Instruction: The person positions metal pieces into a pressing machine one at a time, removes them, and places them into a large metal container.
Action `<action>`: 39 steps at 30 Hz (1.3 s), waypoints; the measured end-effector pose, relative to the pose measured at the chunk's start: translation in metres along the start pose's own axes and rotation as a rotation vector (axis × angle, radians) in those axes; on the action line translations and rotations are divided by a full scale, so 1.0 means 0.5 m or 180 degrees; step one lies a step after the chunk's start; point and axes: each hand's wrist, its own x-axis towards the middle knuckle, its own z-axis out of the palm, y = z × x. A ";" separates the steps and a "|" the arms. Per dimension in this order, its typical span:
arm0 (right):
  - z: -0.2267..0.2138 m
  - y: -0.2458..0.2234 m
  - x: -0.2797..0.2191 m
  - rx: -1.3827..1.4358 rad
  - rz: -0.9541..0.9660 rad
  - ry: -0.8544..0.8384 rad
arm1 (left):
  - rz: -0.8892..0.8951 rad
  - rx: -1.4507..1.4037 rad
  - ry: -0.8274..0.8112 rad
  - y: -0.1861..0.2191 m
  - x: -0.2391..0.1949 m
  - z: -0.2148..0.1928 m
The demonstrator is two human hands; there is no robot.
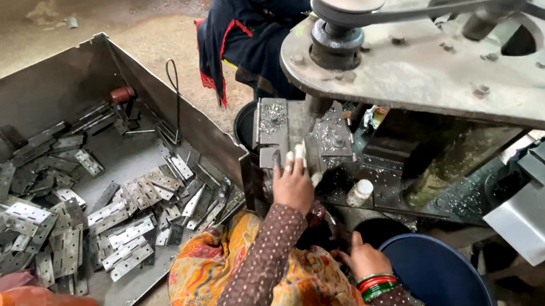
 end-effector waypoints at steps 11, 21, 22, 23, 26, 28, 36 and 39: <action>0.057 0.025 0.006 0.0224 0.0148 -0.0428 | -0.0334 -0.0475 0.0708 -0.010 0.070 0.045; 0.158 0.025 0.023 0.1668 -0.0237 -0.0449 | -0.0295 -0.0833 0.0768 -0.026 0.062 0.064; 0.143 0.033 0.024 0.1240 -0.0174 -0.0581 | -0.0274 -0.0797 0.0849 -0.024 0.062 0.063; 0.129 0.038 0.015 0.0816 -0.0102 -0.0734 | -0.0258 -0.0762 0.0904 -0.025 0.059 0.063; 0.081 0.052 0.014 0.0084 0.0009 -0.0415 | -0.0191 -0.0553 0.0217 -0.035 0.101 0.067; 0.075 0.047 0.009 0.0054 0.0006 -0.0512 | -0.0286 -0.0660 0.0105 -0.031 0.122 0.078; 0.153 0.013 0.029 0.0686 0.0488 -0.1753 | -0.0372 -0.0757 0.0246 -0.044 0.094 0.051; 0.150 0.030 0.014 0.1655 -0.0997 0.0042 | -0.0293 -0.0748 0.0249 -0.039 0.073 0.041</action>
